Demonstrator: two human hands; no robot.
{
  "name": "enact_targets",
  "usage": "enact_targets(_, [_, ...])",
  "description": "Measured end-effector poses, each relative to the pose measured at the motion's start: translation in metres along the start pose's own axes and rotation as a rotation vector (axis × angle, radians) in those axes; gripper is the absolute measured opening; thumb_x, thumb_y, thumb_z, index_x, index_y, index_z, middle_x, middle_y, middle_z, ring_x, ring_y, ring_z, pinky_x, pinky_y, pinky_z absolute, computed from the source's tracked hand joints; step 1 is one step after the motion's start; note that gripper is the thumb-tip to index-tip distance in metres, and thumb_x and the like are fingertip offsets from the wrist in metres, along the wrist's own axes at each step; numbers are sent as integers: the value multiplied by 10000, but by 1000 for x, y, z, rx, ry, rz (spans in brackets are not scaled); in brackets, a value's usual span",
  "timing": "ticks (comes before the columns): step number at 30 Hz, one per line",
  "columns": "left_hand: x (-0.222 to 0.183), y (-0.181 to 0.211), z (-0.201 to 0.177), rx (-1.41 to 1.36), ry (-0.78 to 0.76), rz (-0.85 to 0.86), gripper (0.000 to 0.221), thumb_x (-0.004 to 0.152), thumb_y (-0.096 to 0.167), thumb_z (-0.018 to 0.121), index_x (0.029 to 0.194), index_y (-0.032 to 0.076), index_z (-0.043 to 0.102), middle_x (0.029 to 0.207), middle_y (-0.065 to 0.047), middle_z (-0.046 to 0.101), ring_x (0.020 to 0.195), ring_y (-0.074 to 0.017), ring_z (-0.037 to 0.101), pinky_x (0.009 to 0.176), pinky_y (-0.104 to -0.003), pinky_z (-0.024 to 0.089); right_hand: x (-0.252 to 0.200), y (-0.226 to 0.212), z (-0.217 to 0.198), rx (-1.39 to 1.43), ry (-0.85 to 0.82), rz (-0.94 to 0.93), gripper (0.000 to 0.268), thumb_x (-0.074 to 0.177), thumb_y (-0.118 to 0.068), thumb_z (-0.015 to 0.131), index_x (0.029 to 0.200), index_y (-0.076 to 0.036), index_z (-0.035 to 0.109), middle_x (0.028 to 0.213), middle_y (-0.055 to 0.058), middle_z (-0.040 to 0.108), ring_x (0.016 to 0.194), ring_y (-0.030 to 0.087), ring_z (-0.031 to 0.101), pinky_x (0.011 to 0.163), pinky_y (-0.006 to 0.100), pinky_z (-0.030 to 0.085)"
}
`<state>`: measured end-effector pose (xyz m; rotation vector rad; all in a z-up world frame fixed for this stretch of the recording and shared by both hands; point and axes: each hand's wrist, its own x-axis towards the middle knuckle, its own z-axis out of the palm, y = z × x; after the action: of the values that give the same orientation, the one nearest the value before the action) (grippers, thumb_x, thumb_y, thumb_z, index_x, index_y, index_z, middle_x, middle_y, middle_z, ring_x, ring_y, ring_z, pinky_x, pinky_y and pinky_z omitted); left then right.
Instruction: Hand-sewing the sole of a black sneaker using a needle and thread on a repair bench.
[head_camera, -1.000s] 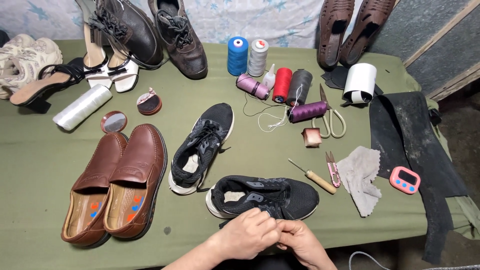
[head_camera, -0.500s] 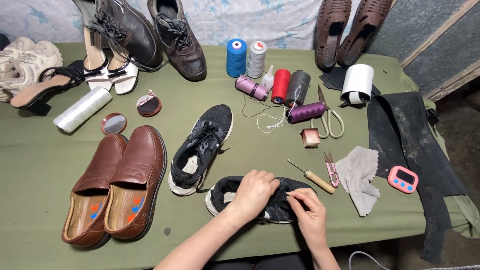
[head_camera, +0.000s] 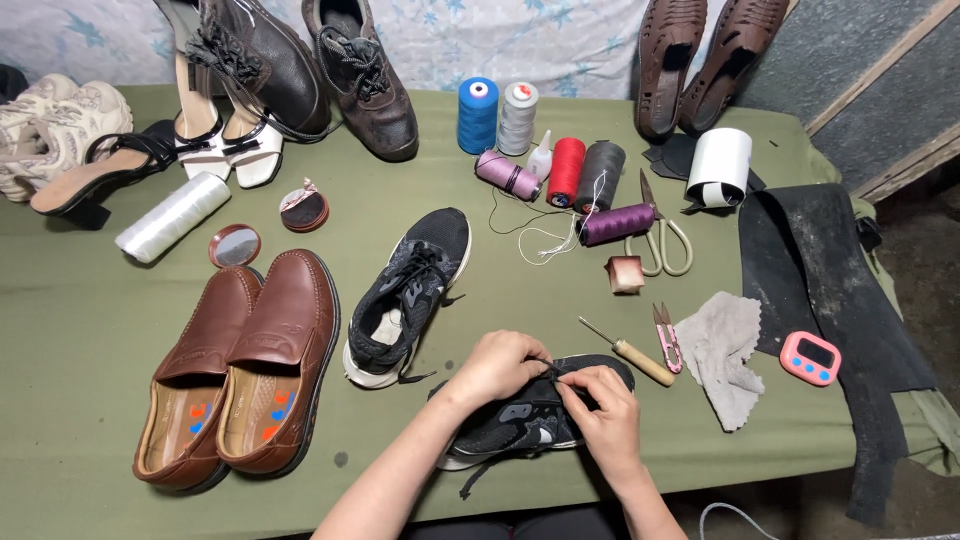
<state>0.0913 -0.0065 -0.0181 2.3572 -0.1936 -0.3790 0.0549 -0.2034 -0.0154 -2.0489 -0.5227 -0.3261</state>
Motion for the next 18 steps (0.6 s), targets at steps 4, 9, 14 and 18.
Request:
enact_targets(4, [-9,8,-2,-5,23,27,218,908,239,624,1041,200,792,1086,16,792,1053,-248,708,921,-387,515,1,-1,5,-66,12,-59,8,883,-118,747,881,-110,748,828,-6,699,790,156,635,749,281,475])
enact_targets(9, [-9,5,9,33,73,61,206,922,254,637,1043,190,791,1078,6,787,1031,-264,704,904,-413,512,-1,-3,7,-147,25,-57,63,844,-80,727,826,-140,720,793,-24,669,754,151,605,730,287,469])
enact_targets(14, [-11,2,16,104,151,120,186,891,246,646,993,185,789,990,-4,770,918,-299,707,784,-449,523,-5,1,13,-167,62,-12,85,842,-74,708,790,-132,673,778,-24,658,729,147,587,718,289,473])
enact_targets(18, [-9,4,27,174,193,82,154,859,297,686,937,204,780,922,6,753,877,-287,702,712,-462,527,-6,3,17,-187,52,27,116,838,-87,694,755,-140,632,740,-35,627,699,145,558,685,301,454])
